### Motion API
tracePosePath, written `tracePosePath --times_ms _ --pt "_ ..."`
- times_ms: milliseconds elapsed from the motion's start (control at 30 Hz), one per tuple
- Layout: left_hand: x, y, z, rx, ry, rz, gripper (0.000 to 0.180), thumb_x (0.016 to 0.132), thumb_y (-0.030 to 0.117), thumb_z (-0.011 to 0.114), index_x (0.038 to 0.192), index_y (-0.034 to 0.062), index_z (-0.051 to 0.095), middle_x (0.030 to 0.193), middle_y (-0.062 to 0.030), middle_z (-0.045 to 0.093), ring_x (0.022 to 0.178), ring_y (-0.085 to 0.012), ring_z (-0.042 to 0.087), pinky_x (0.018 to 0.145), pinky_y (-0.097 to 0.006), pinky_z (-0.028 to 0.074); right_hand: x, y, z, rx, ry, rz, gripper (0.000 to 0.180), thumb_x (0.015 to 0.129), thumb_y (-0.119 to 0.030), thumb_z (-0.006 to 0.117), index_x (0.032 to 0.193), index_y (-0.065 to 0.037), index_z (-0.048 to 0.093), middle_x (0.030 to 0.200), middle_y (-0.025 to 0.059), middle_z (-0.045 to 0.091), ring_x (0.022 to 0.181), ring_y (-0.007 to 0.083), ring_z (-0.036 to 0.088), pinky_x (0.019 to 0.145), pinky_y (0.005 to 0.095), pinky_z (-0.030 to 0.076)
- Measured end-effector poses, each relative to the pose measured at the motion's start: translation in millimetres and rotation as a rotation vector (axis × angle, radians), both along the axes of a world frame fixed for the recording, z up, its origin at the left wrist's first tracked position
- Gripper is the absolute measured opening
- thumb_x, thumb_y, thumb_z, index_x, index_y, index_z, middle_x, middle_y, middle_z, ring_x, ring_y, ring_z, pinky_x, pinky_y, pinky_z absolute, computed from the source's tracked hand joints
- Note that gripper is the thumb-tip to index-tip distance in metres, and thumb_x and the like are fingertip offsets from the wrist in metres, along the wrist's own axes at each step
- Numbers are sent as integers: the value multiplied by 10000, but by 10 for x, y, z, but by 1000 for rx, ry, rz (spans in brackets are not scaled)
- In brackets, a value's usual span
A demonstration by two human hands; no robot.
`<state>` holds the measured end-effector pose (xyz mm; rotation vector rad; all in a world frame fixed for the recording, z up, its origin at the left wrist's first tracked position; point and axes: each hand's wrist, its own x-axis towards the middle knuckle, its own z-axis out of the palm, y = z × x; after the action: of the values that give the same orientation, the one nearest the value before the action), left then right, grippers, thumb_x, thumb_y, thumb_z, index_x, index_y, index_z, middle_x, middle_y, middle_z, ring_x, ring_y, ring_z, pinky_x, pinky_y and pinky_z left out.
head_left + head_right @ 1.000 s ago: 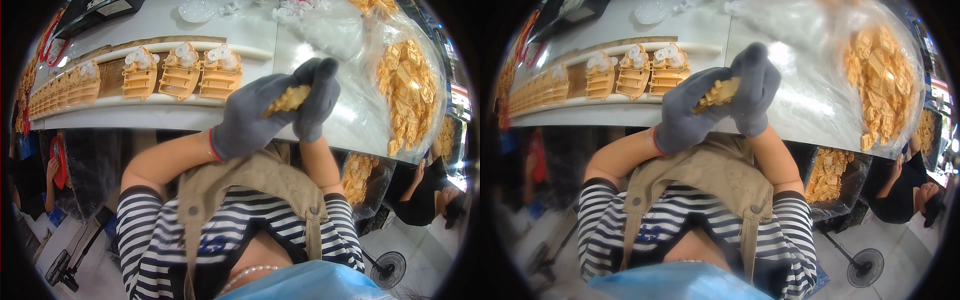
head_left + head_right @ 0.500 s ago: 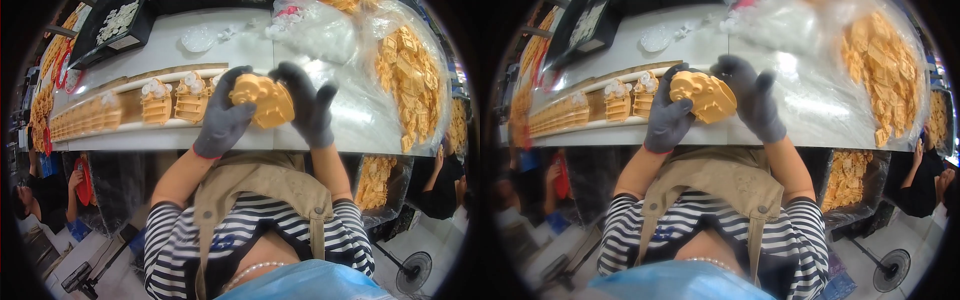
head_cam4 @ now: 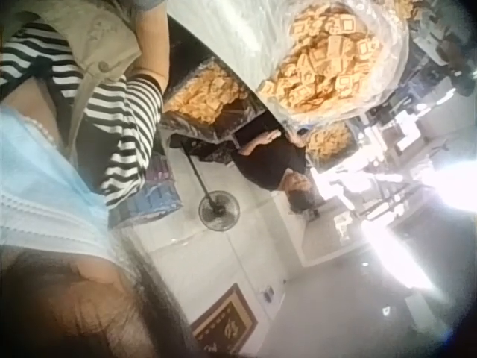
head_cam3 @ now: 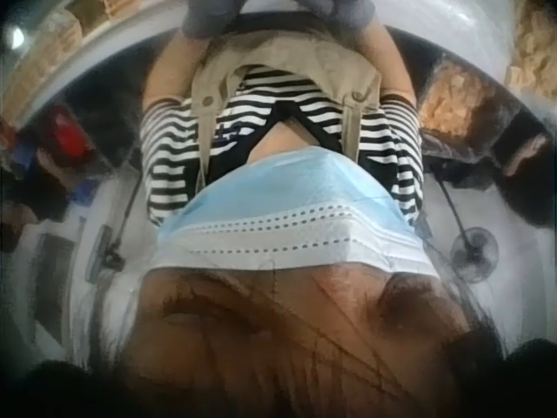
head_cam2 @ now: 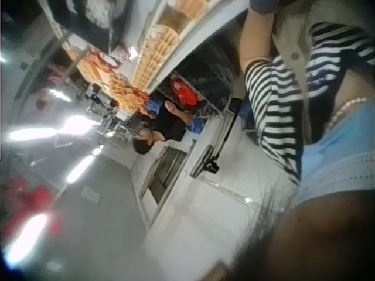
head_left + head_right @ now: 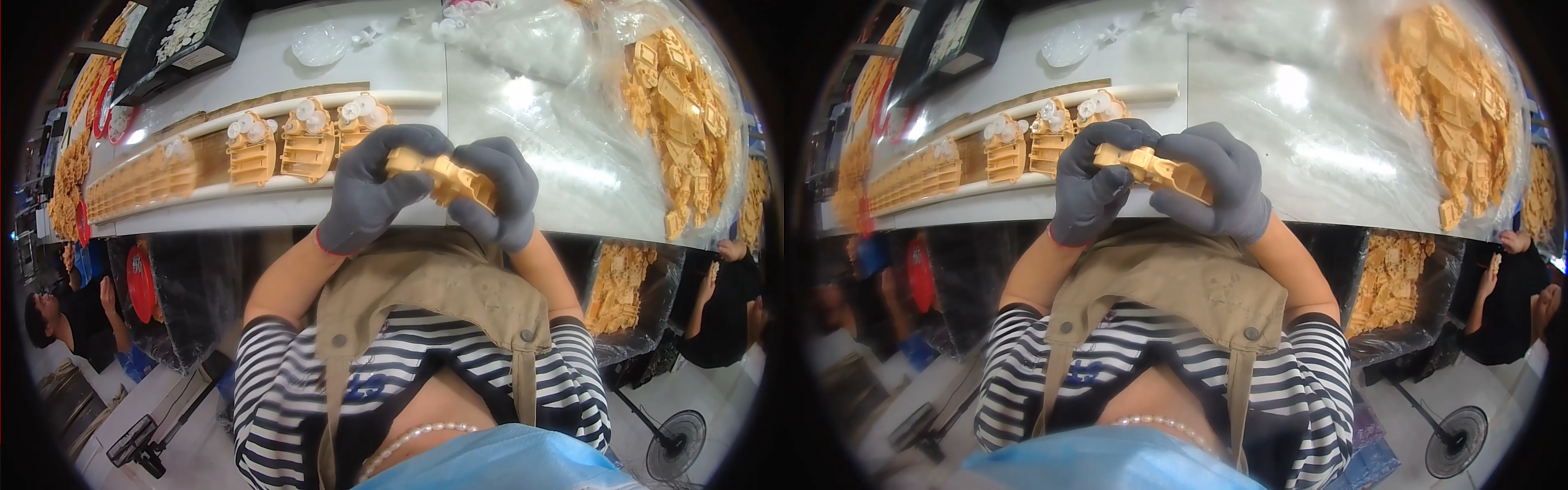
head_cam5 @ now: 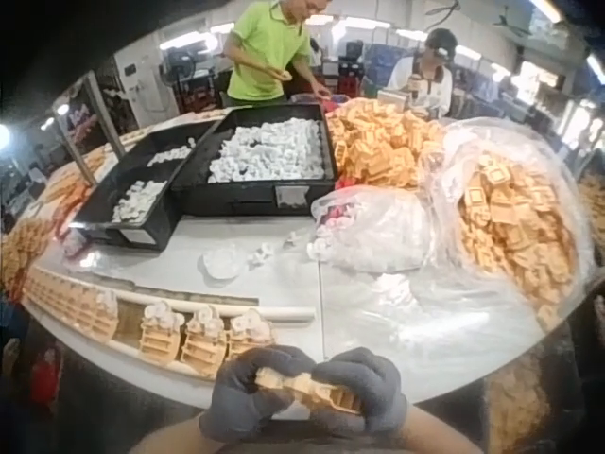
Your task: The person assembles small white plastic components into yellow toy molds by hand on a factory production line.
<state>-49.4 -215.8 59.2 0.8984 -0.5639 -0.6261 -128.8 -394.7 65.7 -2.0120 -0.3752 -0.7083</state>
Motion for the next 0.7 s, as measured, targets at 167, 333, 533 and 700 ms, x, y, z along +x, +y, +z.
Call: tracePosePath --times_ms 167,333,533,700 --pt "-26 -14 -18 38 -27 0 344 851 91 726 1155 16 585 1133 -101 619 1058 -168 590 920 -307 496 -46 -19 -7 -125 -22 -54 488 635 -177 805 1072 -47 633 856 128 633 721 266 633 626 318 502" --pt "-185 -255 144 50 44 -14 669 837 86 748 1399 -16 400 1264 -101 553 1202 -192 527 1015 -314 439 -149 20 -80 785 315 -184 319 908 -244 585 1103 8 573 920 97 651 782 162 617 693 277 497" --pt "-159 -415 63 222 -50 -112 685 899 144 700 1445 -34 326 1331 -110 512 1202 -168 506 1020 -303 427 -234 -115 -211 579 253 -263 333 963 -244 455 1137 23 551 1007 109 638 881 148 587 788 291 484" --pt "-118 -649 125 387 -64 -71 514 925 138 650 1362 -40 444 1194 -93 600 1059 -131 575 918 -270 475 -297 -223 -250 521 279 -409 355 954 -230 482 1174 39 554 1005 142 660 892 184 619 801 299 491"
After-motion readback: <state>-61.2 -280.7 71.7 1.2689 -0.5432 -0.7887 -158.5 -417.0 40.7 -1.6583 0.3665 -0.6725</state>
